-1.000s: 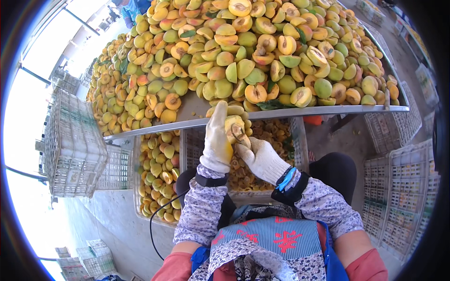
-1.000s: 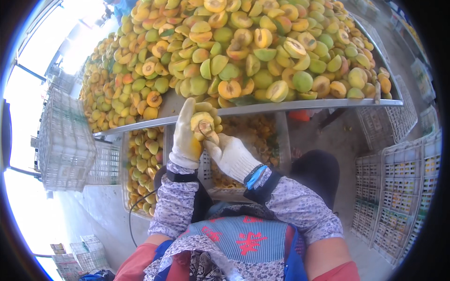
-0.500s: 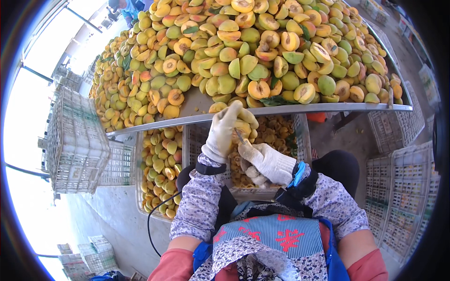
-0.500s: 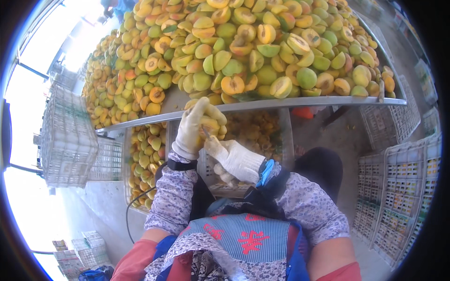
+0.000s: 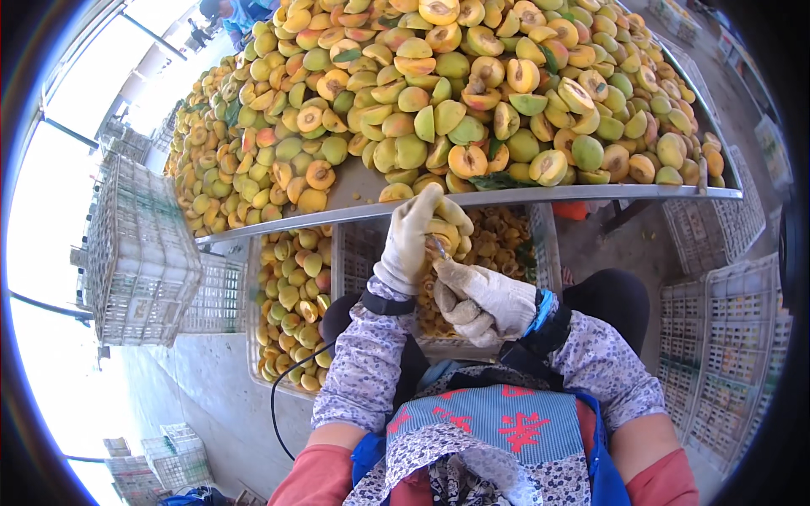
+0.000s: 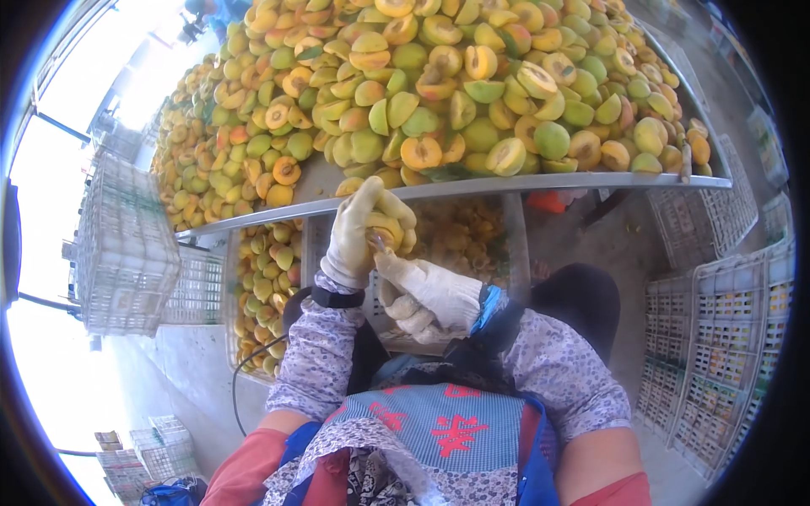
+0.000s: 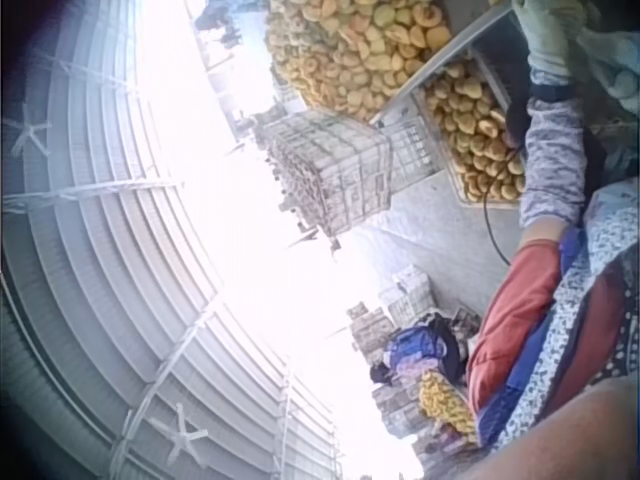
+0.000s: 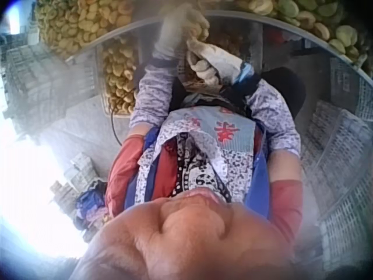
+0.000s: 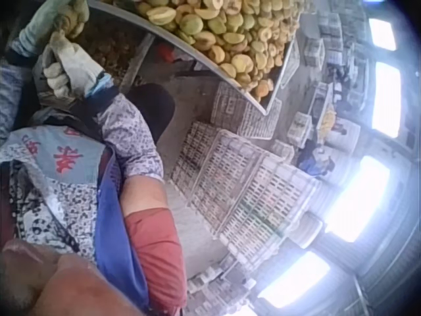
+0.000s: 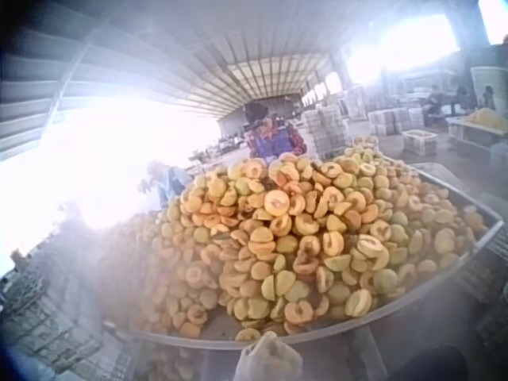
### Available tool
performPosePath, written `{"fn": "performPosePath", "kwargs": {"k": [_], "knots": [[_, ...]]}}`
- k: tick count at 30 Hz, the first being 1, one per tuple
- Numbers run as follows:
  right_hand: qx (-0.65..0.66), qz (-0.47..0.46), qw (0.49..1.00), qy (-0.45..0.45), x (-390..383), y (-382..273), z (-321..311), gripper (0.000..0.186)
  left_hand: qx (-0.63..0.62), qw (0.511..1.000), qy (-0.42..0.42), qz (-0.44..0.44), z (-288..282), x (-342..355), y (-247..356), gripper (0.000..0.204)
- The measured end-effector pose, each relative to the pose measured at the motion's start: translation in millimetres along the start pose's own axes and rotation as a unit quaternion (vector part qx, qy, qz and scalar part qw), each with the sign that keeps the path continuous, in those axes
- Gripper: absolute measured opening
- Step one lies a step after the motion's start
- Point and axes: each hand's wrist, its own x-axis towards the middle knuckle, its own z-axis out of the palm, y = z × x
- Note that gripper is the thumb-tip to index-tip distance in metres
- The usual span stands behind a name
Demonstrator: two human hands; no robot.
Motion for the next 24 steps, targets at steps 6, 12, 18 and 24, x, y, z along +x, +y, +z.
{"fn": "performPosePath", "kwargs": {"k": [6, 12, 18, 24], "knots": [[-0.090, -0.063, 0.993, 0.040, 14, 0, 0, 0.055, -0.231, 0.968, 0.102, 0.006, 3, 7, -15, 0.037], [-0.528, -0.240, 0.795, 0.180, 13, 3, -23, 0.038, -0.268, 0.950, 0.157, 0.021, -6, 13, -13, 0.042], [-0.542, -0.281, 0.763, 0.213, 17, -6, -18, 0.037, -0.198, 0.966, 0.142, 0.086, -9, 13, -19, 0.048], [-0.664, -0.281, 0.640, 0.265, 22, 7, -35, 0.030, -0.233, 0.956, 0.135, 0.115, -11, 20, -24, 0.046]]}}
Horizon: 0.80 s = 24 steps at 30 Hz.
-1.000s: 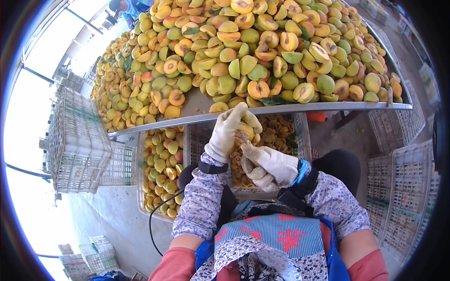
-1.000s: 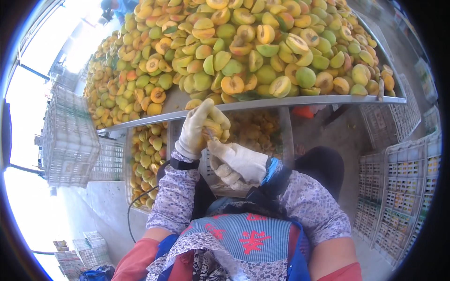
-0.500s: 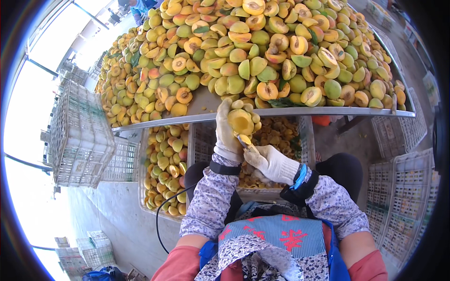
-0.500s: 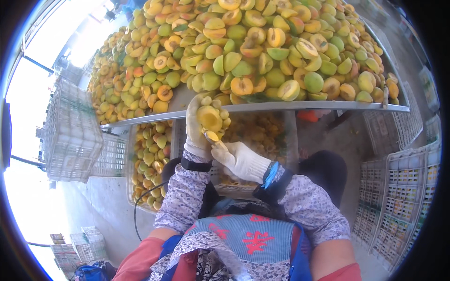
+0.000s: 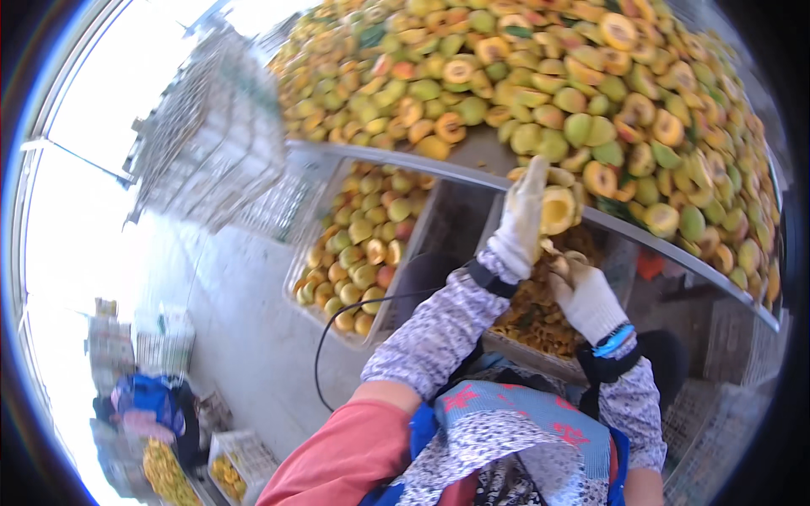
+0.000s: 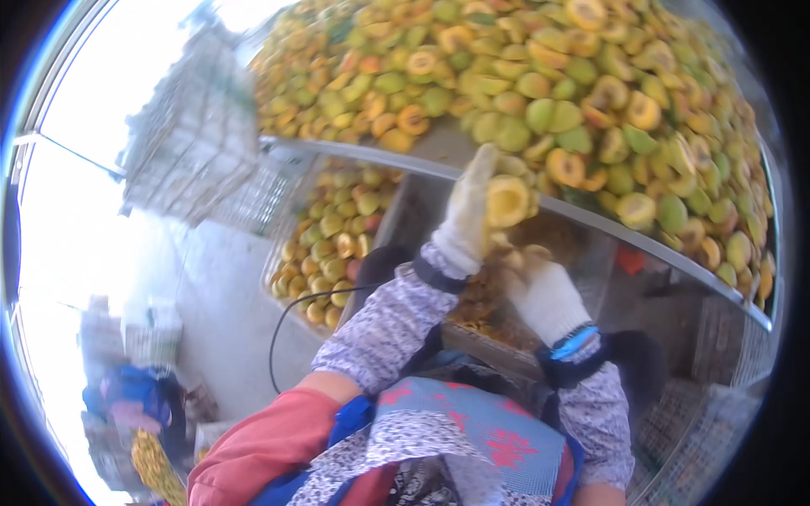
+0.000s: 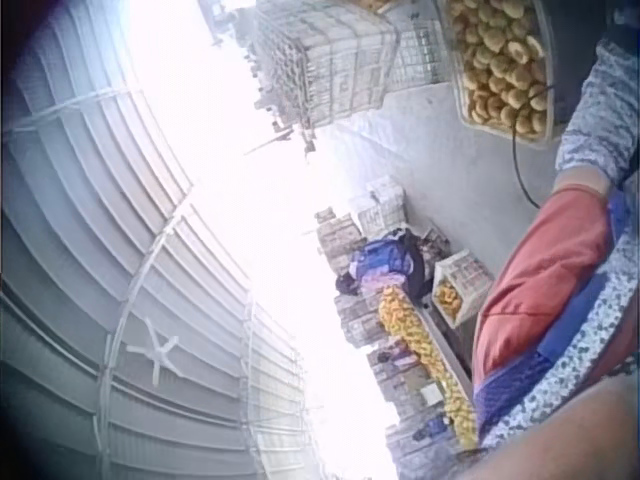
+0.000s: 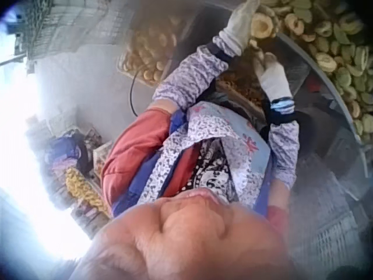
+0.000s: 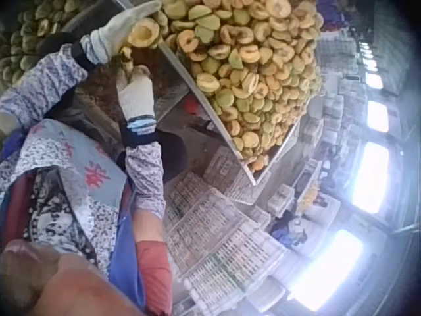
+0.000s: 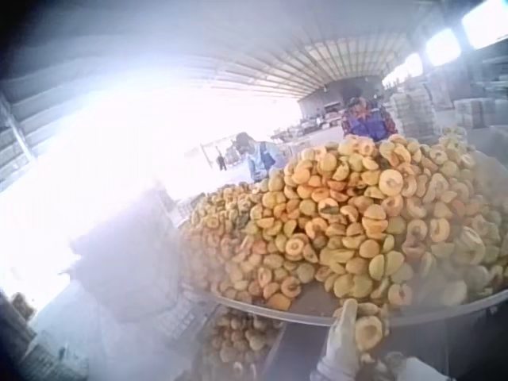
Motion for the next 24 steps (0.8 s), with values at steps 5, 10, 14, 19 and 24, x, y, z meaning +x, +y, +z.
{"fn": "performPosePath", "kwargs": {"k": [5, 10, 14, 19, 24], "knots": [[-0.186, 0.118, 0.966, -0.137, -5, -6, 6, 0.037, -0.014, 0.995, 0.034, 0.090, -4, -14, 77, 0.046], [-0.197, 0.150, 0.957, -0.151, 0, 1, 16, 0.039, 0.207, 0.927, 0.208, 0.234, -107, -51, 156, 0.042], [-0.196, 0.147, 0.959, -0.141, -4, 10, 27, 0.039, 0.522, 0.652, 0.522, 0.172, -245, -90, 176, 0.052], [-0.238, 0.110, 0.945, -0.193, 9, 10, 45, 0.043, 0.814, 0.409, 0.411, -0.037, -510, -181, 116, 0.061], [-0.213, 0.136, 0.949, -0.189, 11, -1, 54, 0.042, 0.748, 0.481, 0.450, -0.081, -463, -142, 93, 0.067]]}}
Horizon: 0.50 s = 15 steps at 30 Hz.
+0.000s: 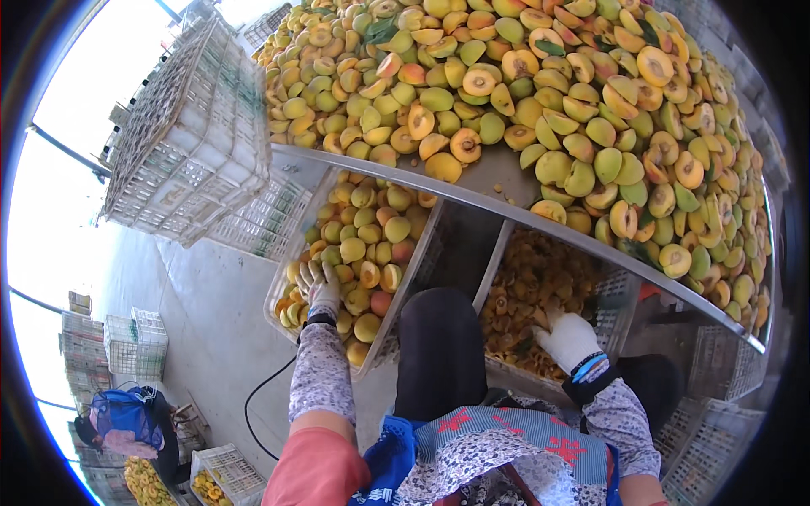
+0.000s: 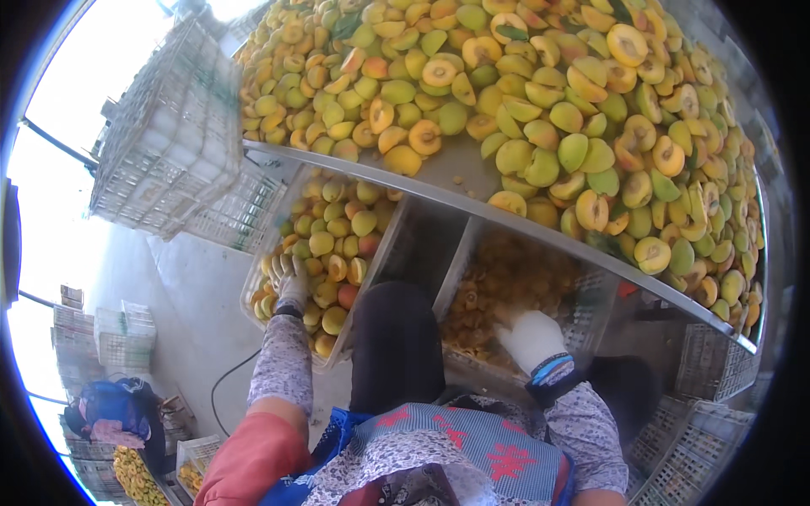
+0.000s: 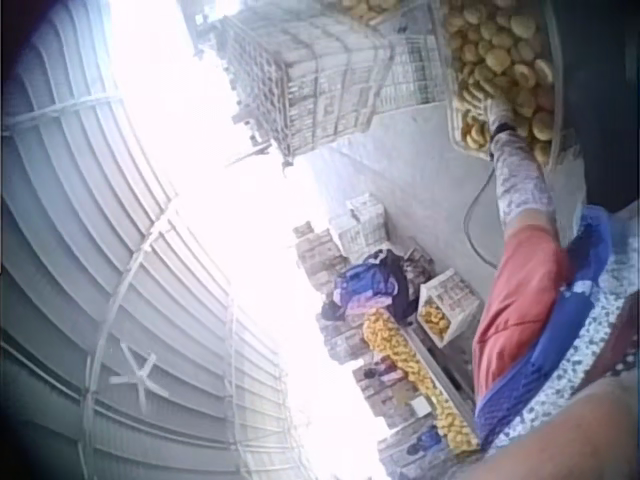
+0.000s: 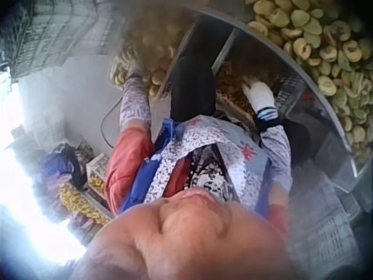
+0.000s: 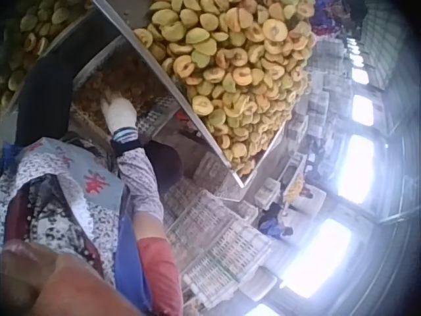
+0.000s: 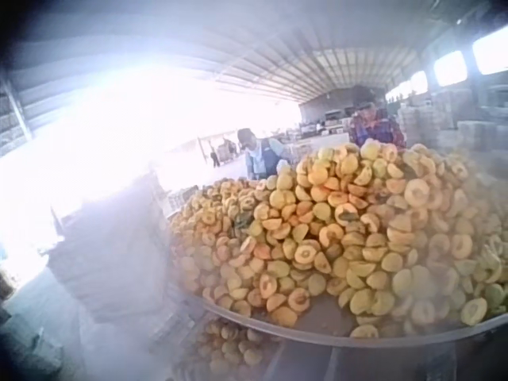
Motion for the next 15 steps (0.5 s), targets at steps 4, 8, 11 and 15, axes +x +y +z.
{"fn": "performPosePath", "kwargs": {"k": [4, 8, 11, 15], "knots": [[0.017, 0.014, 0.999, 0.035, 12, 0, -8, 0.039, -0.095, 0.979, 0.177, 0.022, -29, 2, 49, 0.062], [-0.024, -0.003, 0.998, 0.054, 5, 11, -10, 0.035, -0.370, 0.883, 0.154, 0.245, -135, -28, 218, 0.053], [0.027, 0.001, 0.997, 0.066, 0, 10, -16, 0.038, -0.103, 0.932, 0.050, 0.343, -166, -35, 304, 0.054], [0.035, 0.009, 0.998, 0.055, -4, 5, -25, 0.037, 0.045, 0.965, -0.034, 0.257, -149, -37, 364, 0.076]]}}
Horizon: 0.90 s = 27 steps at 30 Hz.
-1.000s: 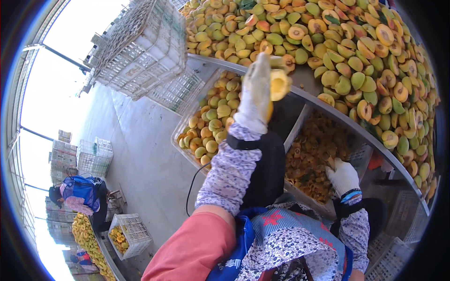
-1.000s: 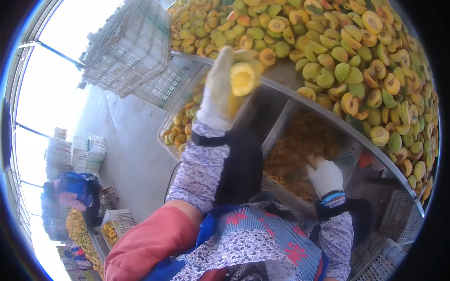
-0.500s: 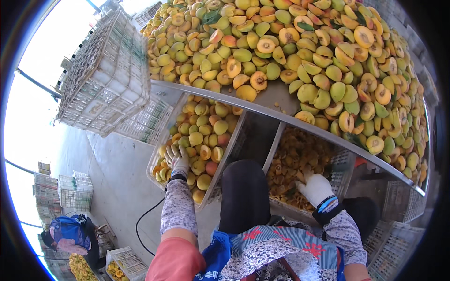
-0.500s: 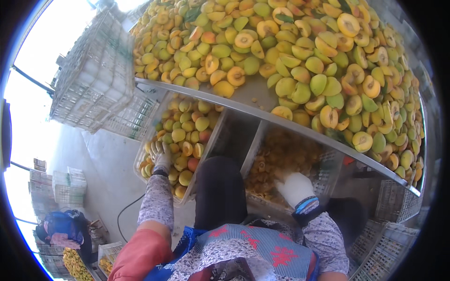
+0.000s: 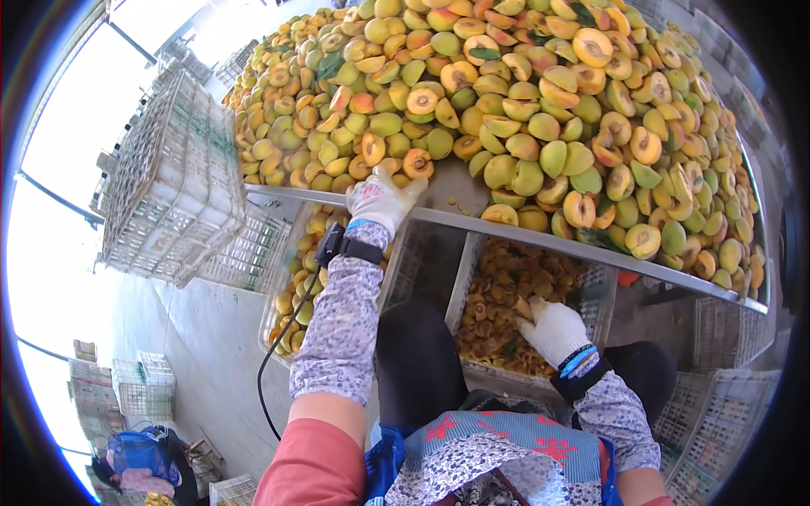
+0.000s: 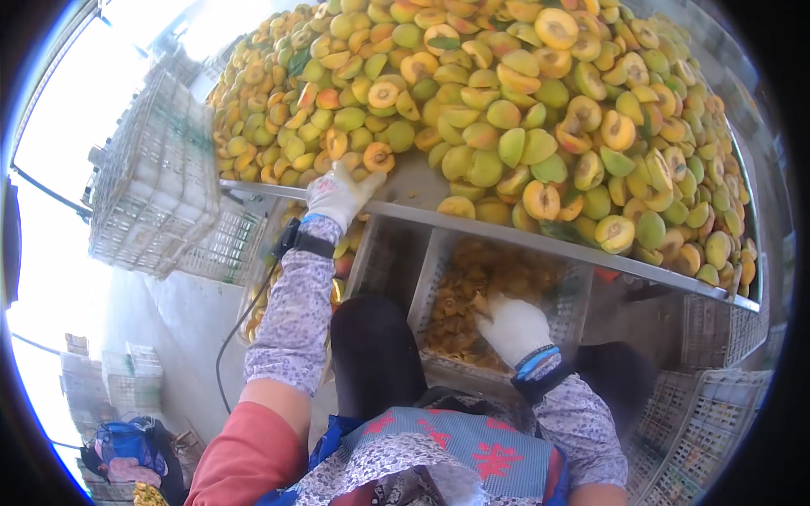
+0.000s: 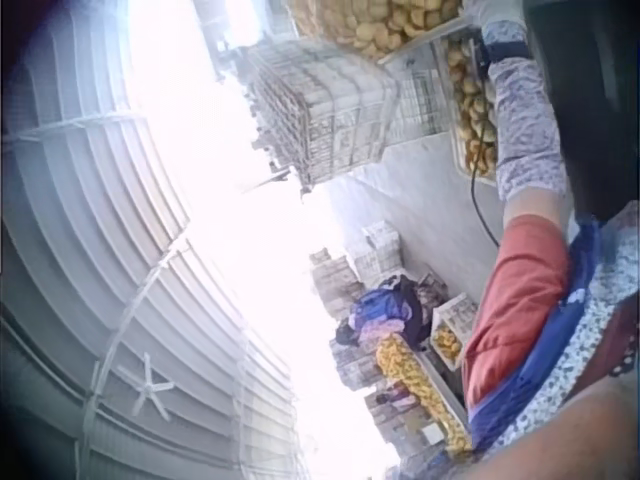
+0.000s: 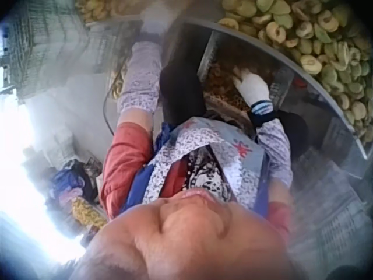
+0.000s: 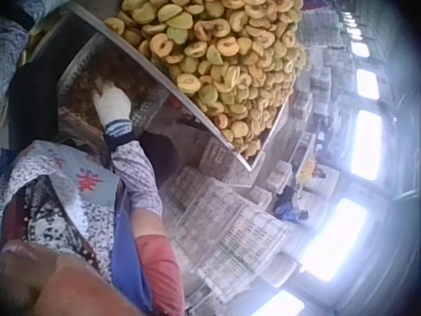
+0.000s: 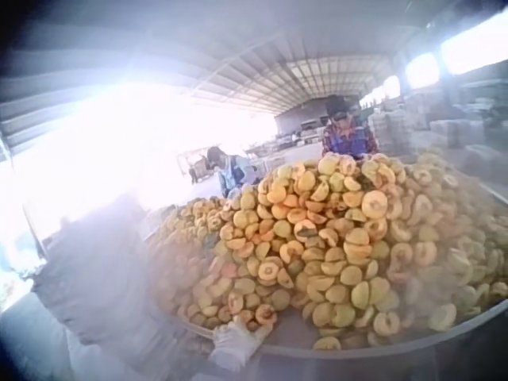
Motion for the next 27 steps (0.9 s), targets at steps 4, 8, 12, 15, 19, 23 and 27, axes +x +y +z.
{"fn": "performPosePath", "kwargs": {"k": [4, 8, 12, 15, 19, 23, 27], "knots": [[0.020, -0.016, 1.000, 0.010, -5, -4, -4, 0.038, -0.071, 0.990, -0.113, -0.043, 3, 13, 15, 0.081], [0.026, -0.038, 0.999, 0.005, -8, -10, -4, 0.037, -0.048, 0.992, -0.095, -0.075, 6, 14, 32, 0.078], [0.035, -0.032, 0.998, 0.040, -14, -6, -11, 0.036, -0.093, 0.993, -0.030, -0.063, 8, 2, 33, 0.085], [0.060, -0.020, 0.996, 0.067, -17, -6, -24, 0.036, -0.221, 0.975, 0.015, 0.000, 11, -1, 27, 0.088], [0.139, -0.026, 0.979, 0.144, -16, 0, -28, 0.033, -0.641, 0.751, -0.158, 0.014, -18, -34, 58, 0.056], [0.267, -0.047, 0.938, 0.215, -12, -7, -38, 0.031, -0.799, 0.536, -0.275, 0.009, -29, -78, 92, 0.047], [0.340, -0.063, 0.905, 0.248, -10, -9, -41, 0.032, -0.775, 0.538, -0.332, -0.005, -21, -111, 118, 0.057]]}}
